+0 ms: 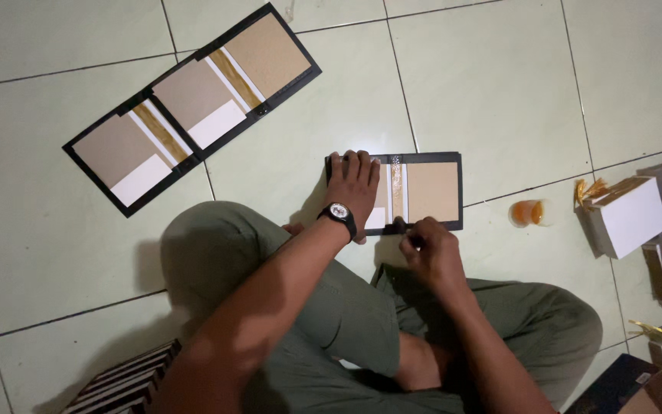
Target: The person sits on the floor and applies glue to the center strip of rectangular frames using a brush. They dip the brush into a small container of glue and spread it along the designated area of each frame, then place the finished frames aside.
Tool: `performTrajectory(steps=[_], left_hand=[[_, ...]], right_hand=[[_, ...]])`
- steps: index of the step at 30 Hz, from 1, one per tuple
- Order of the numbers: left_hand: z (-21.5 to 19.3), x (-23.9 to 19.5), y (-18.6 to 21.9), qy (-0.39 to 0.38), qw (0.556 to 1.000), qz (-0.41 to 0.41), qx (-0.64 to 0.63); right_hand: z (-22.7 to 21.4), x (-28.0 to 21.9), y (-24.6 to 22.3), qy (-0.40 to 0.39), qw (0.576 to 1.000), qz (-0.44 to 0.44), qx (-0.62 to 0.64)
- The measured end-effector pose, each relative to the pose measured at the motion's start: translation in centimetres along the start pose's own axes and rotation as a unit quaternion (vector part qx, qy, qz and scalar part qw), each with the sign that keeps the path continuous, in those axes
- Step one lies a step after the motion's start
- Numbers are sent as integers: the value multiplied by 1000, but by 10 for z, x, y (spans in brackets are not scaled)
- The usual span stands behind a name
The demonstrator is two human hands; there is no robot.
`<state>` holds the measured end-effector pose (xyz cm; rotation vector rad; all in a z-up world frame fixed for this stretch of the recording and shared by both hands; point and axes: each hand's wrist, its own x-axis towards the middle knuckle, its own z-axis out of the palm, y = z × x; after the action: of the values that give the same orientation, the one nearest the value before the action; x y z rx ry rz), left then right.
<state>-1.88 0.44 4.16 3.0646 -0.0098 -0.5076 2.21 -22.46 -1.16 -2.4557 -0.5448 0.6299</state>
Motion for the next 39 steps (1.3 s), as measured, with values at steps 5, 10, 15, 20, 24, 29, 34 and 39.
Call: performTrajectory(steps=[5,10,15,20,24,29,34,39], left_hand=[[5,0,1,27,999,-4,-21],[4,1,1,24,1000,-8,-14],[0,-2,1,9,1000,1,-2],[-4,-3,0,-3,1000,2,2],[-4,0,0,-30,999,11,4],[4,2,1,-4,1000,3,-7],[27,21,-1,-33,999,21,-17],[27,25,-4,-62,997,51,-16]], right_hand=[[5,3,1,33,999,-32,-11],[6,-14,0,62,996,-68,-13],[17,-13,16,89,990,-103,33],[20,-21,15,98,991,-93,-16],[19,-22,2,101,990,-101,-1],[9,-30,5,75,994,-82,-9],[-28,-37,27,170,979,-7,108],[-104,-34,70,271,939,11,211]])
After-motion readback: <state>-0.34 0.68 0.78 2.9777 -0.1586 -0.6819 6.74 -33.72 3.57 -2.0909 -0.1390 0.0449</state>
